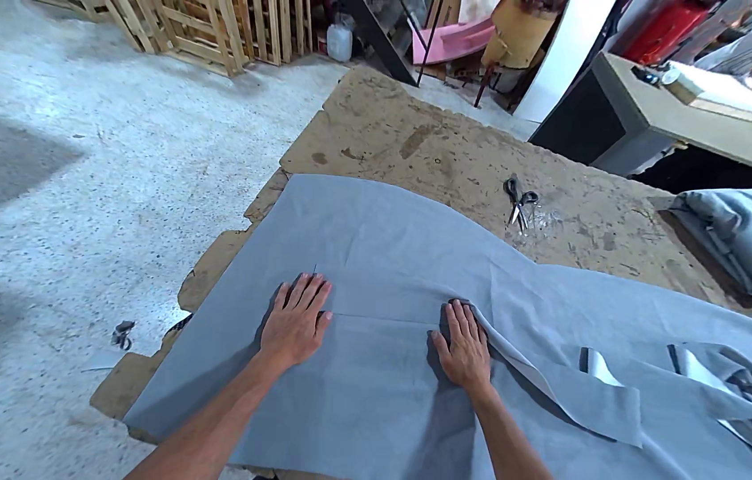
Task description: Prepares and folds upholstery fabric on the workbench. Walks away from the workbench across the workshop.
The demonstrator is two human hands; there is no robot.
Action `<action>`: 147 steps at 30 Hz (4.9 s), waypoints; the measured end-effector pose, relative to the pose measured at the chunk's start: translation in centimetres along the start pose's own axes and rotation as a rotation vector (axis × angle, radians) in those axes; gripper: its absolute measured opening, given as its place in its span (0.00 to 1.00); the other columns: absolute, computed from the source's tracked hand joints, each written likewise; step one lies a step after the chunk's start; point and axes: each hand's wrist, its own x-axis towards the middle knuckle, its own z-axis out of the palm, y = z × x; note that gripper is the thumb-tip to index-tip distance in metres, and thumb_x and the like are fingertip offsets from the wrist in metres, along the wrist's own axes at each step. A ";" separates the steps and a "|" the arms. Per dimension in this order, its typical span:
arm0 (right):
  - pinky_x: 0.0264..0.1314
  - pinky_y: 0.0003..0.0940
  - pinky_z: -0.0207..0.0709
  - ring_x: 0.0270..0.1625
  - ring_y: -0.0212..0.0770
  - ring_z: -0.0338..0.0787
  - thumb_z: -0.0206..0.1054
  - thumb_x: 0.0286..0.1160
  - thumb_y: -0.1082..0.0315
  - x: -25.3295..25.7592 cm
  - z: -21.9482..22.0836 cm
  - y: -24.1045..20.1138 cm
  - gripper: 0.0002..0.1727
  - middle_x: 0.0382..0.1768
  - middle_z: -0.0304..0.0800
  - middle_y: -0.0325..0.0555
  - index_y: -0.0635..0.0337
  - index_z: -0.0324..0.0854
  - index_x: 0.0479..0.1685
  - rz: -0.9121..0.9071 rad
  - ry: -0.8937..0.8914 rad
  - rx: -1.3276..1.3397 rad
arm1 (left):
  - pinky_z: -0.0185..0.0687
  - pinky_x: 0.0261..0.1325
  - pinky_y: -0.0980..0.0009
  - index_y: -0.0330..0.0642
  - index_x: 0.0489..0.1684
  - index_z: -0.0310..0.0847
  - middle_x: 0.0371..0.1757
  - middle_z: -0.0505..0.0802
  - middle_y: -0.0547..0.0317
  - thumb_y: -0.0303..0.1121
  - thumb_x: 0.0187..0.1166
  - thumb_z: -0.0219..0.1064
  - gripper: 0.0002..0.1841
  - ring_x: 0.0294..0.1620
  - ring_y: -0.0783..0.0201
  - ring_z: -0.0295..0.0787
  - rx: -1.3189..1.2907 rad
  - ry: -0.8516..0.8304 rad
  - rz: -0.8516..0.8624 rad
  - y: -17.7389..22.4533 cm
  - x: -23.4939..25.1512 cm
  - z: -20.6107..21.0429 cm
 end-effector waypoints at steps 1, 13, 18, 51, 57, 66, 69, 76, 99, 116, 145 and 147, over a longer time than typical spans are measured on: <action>0.95 0.57 0.45 0.96 0.46 0.51 0.38 0.85 0.31 0.0 0.0 0.3 0.42 0.94 0.57 0.37 0.44 0.63 0.93 -0.012 0.012 0.040 | 0.25 0.95 0.42 0.60 0.97 0.47 0.98 0.49 0.67 0.58 0.89 0.28 0.36 0.99 0.57 0.30 0.004 -0.011 -0.005 0.0 0.1 0.0; 0.82 0.73 0.58 0.83 0.76 0.69 0.68 0.66 0.52 -7.3 -7.4 8.3 0.37 0.78 0.75 0.70 0.67 0.79 0.74 0.093 0.367 0.078 | 0.65 0.85 0.45 0.47 0.72 0.83 0.79 0.83 0.56 0.36 0.90 0.56 0.18 0.84 0.52 0.72 -0.336 0.028 -0.144 1.4 6.0 -5.7; 0.81 0.70 0.62 0.80 0.68 0.74 0.66 0.67 0.39 -5.4 -8.2 14.2 0.44 0.75 0.80 0.63 0.65 0.76 0.78 0.156 -0.001 0.306 | 0.56 0.90 0.44 0.54 0.86 0.70 0.87 0.74 0.58 0.34 0.85 0.62 0.27 0.92 0.53 0.60 -0.231 -0.135 -0.075 2.3 8.2 -5.4; 0.45 0.66 0.80 0.41 0.60 0.90 0.73 0.67 0.63 1.8 -15.5 14.7 0.12 0.33 0.89 0.58 0.64 0.87 0.40 0.304 -0.394 0.031 | 0.67 0.76 0.41 0.47 0.64 0.86 0.59 0.93 0.52 0.36 0.82 0.66 0.15 0.69 0.46 0.81 -0.376 -0.225 -0.088 1.0 9.2 -5.8; 0.54 0.62 0.82 0.56 0.60 0.90 0.70 0.67 0.65 0.5 -12.8 16.7 0.11 0.47 0.92 0.57 0.61 0.88 0.45 0.037 -0.230 -0.243 | 0.69 0.74 0.41 0.50 0.63 0.87 0.57 0.93 0.54 0.38 0.81 0.67 0.15 0.68 0.47 0.82 -0.328 -0.221 -0.094 0.9 9.6 -5.1; 0.74 0.68 0.73 0.75 0.64 0.79 0.76 0.70 0.61 6.2 -11.5 15.0 0.30 0.69 0.83 0.61 0.59 0.78 0.74 0.146 -0.321 0.079 | 0.69 0.75 0.42 0.48 0.67 0.86 0.58 0.93 0.51 0.41 0.85 0.65 0.17 0.67 0.46 0.82 -0.412 -0.293 -0.068 -0.2 9.8 -6.1; 0.64 0.69 0.77 0.63 0.63 0.88 0.76 0.72 0.61 7.8 -10.5 14.0 0.25 0.58 0.90 0.59 0.55 0.82 0.70 0.176 -0.472 0.002 | 0.72 0.73 0.43 0.47 0.67 0.86 0.58 0.92 0.49 0.40 0.85 0.65 0.17 0.65 0.45 0.83 -0.426 -0.319 -0.058 -0.5 10.1 -6.4; 0.44 0.69 0.81 0.42 0.58 0.92 0.77 0.68 0.71 8.5 -12.7 12.8 0.06 0.39 0.92 0.54 0.60 0.89 0.41 -0.011 -0.083 0.163 | 0.83 0.65 0.47 0.35 0.52 0.89 0.53 0.92 0.46 0.28 0.82 0.67 0.09 0.57 0.50 0.90 -0.606 0.042 0.038 -2.2 7.1 -8.4; 0.57 0.59 0.84 0.49 0.49 0.94 0.67 0.77 0.77 3.8 -11.0 16.1 0.11 0.47 0.95 0.52 0.61 0.91 0.52 0.140 -0.128 0.496 | 0.85 0.40 0.52 0.38 0.50 0.88 0.31 0.91 0.50 0.35 0.84 0.69 0.10 0.30 0.57 0.87 -0.746 -0.116 -0.149 -4.1 1.2 -7.0; 0.68 0.78 0.68 0.69 0.71 0.82 0.72 0.75 0.60 12.5 -10.0 11.9 0.23 0.66 0.85 0.65 0.59 0.84 0.68 0.150 -0.111 0.023 | 0.81 0.58 0.33 0.36 0.78 0.71 0.60 0.88 0.33 0.41 0.84 0.64 0.27 0.58 0.33 0.88 -0.306 0.165 -0.417 -1.5 5.1 -6.8; 0.93 0.66 0.39 0.97 0.54 0.44 0.32 0.84 0.29 4.8 -0.6 7.1 0.47 0.96 0.47 0.46 0.48 0.50 0.97 0.081 -0.054 -0.030 | 0.27 0.94 0.38 0.58 0.97 0.50 0.98 0.52 0.62 0.54 0.89 0.26 0.35 0.99 0.53 0.36 -0.059 0.065 -0.096 -0.8 2.6 0.1; 0.92 0.67 0.43 0.96 0.56 0.50 0.37 0.85 0.31 5.0 -1.5 6.9 0.45 0.94 0.54 0.47 0.49 0.57 0.95 0.062 -0.049 0.011 | 0.30 0.93 0.38 0.56 0.94 0.58 0.96 0.58 0.61 0.51 0.90 0.35 0.32 0.98 0.52 0.41 -0.138 0.061 -0.104 -0.9 2.9 -0.5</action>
